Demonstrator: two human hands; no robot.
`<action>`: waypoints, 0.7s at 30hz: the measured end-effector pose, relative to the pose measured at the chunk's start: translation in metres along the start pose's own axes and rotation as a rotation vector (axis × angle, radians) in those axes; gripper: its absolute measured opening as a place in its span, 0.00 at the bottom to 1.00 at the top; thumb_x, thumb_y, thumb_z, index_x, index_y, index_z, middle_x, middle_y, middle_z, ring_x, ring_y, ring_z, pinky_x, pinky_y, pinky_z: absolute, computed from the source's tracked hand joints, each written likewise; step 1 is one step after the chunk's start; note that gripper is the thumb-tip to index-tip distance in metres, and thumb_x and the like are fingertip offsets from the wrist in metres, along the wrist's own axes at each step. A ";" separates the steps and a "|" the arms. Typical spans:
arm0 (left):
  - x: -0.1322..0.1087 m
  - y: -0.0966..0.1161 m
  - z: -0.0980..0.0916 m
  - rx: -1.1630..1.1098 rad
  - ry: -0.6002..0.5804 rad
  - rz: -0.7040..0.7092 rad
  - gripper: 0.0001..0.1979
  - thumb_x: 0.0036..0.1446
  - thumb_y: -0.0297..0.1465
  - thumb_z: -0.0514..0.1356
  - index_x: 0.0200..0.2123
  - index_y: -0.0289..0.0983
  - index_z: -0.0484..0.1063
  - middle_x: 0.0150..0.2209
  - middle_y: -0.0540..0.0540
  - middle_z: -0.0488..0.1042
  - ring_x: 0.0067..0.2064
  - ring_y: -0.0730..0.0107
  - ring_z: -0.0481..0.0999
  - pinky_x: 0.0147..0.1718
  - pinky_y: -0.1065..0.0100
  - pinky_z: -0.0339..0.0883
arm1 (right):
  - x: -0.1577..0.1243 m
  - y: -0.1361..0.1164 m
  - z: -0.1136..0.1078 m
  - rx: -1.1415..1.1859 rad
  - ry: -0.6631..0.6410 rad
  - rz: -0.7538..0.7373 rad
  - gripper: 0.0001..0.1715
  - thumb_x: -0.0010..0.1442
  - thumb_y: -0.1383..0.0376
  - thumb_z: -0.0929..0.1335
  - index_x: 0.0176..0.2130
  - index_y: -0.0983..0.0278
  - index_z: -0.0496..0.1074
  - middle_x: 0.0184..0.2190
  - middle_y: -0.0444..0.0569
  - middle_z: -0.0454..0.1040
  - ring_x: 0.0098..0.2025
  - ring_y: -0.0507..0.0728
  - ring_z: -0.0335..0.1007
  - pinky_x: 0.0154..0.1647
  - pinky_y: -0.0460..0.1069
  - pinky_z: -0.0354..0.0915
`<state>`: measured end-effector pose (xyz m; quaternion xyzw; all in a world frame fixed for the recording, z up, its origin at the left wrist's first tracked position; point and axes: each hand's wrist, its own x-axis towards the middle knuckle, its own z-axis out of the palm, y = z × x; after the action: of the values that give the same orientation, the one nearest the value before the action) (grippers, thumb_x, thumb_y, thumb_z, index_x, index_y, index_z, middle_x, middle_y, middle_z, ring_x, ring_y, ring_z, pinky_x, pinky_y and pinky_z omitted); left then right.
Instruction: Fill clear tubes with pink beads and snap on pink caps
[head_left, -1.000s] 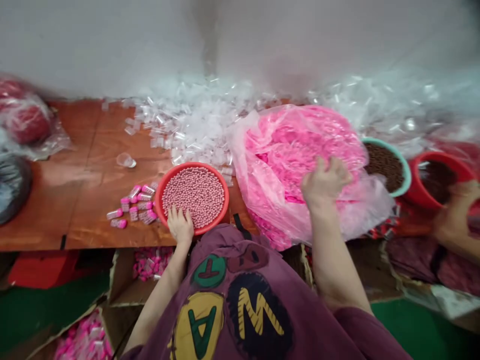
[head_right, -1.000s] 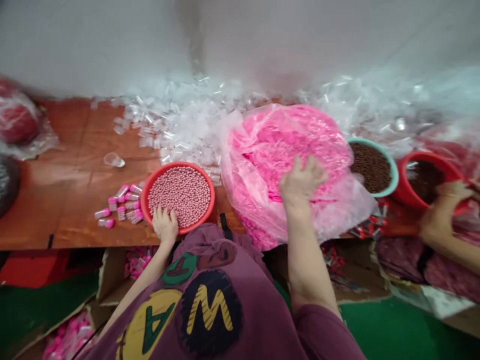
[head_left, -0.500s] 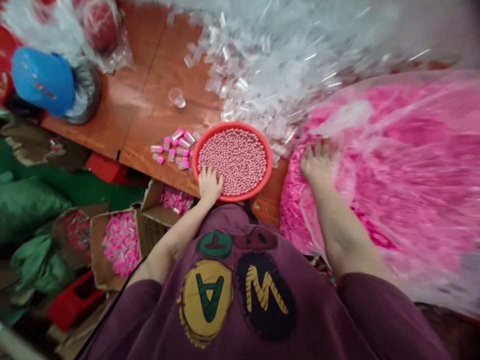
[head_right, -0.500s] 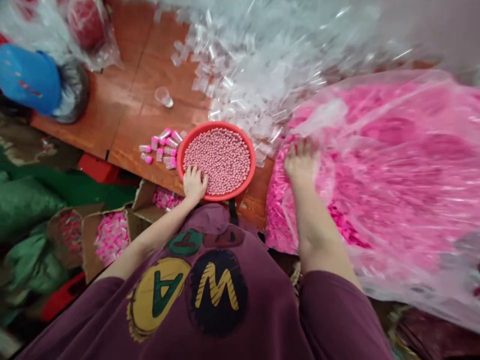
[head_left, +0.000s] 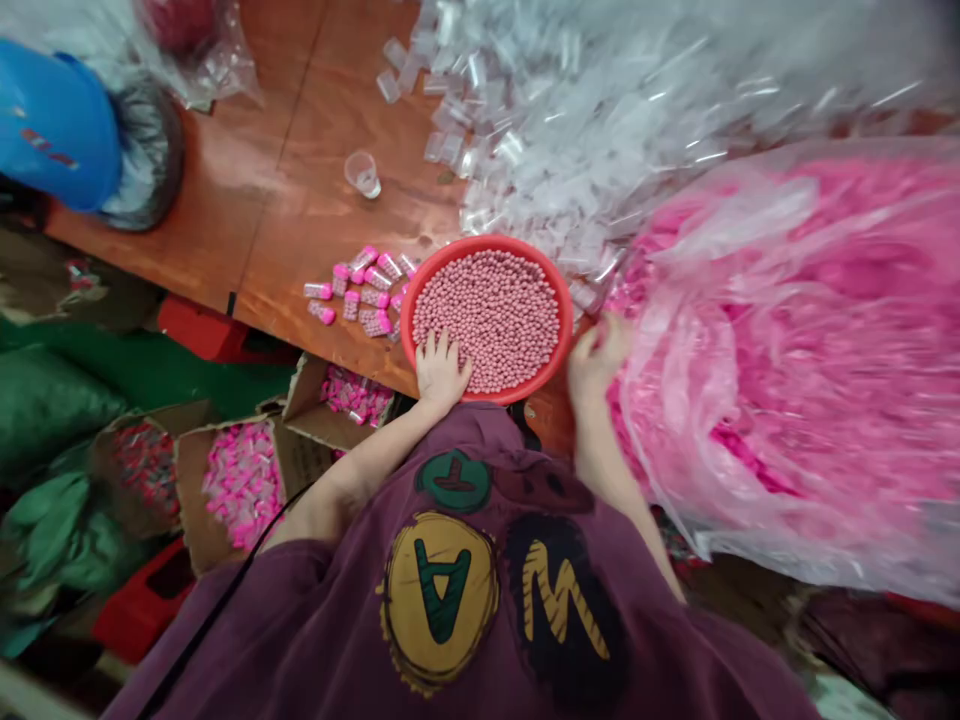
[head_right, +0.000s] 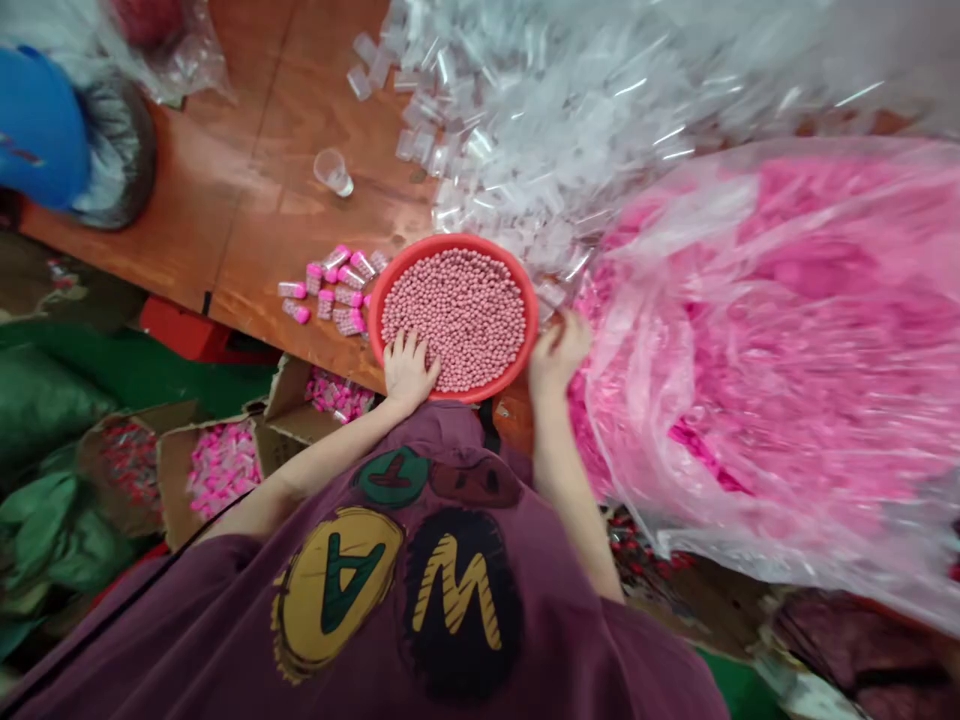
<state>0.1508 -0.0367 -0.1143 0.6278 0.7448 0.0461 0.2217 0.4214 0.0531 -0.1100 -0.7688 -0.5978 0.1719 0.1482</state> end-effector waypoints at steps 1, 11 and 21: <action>0.000 0.000 -0.001 -0.005 -0.010 0.014 0.24 0.78 0.37 0.63 0.68 0.30 0.84 0.84 0.26 0.69 0.87 0.30 0.66 0.84 0.29 0.61 | -0.020 -0.010 0.007 0.010 -0.001 -0.017 0.33 0.76 0.71 0.59 0.69 0.68 0.80 0.68 0.69 0.81 0.73 0.68 0.76 0.81 0.69 0.69; 0.049 -0.042 -0.043 -0.027 0.149 0.013 0.19 0.76 0.31 0.59 0.62 0.36 0.85 0.84 0.30 0.71 0.88 0.40 0.66 0.85 0.33 0.58 | 0.028 0.010 0.012 0.176 -0.012 0.044 0.32 0.74 0.73 0.59 0.67 0.67 0.81 0.66 0.68 0.82 0.72 0.68 0.77 0.81 0.68 0.71; 0.081 -0.029 -0.053 -0.086 0.108 0.044 0.18 0.75 0.31 0.60 0.61 0.36 0.84 0.83 0.28 0.72 0.90 0.36 0.59 0.87 0.28 0.55 | 0.115 0.024 0.022 0.009 -0.303 0.128 0.20 0.75 0.71 0.75 0.63 0.74 0.78 0.66 0.67 0.82 0.68 0.65 0.69 0.84 0.65 0.59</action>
<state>0.0940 0.0459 -0.0986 0.6305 0.7389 0.1166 0.2071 0.4584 0.1596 -0.1500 -0.7700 -0.5623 0.2976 0.0482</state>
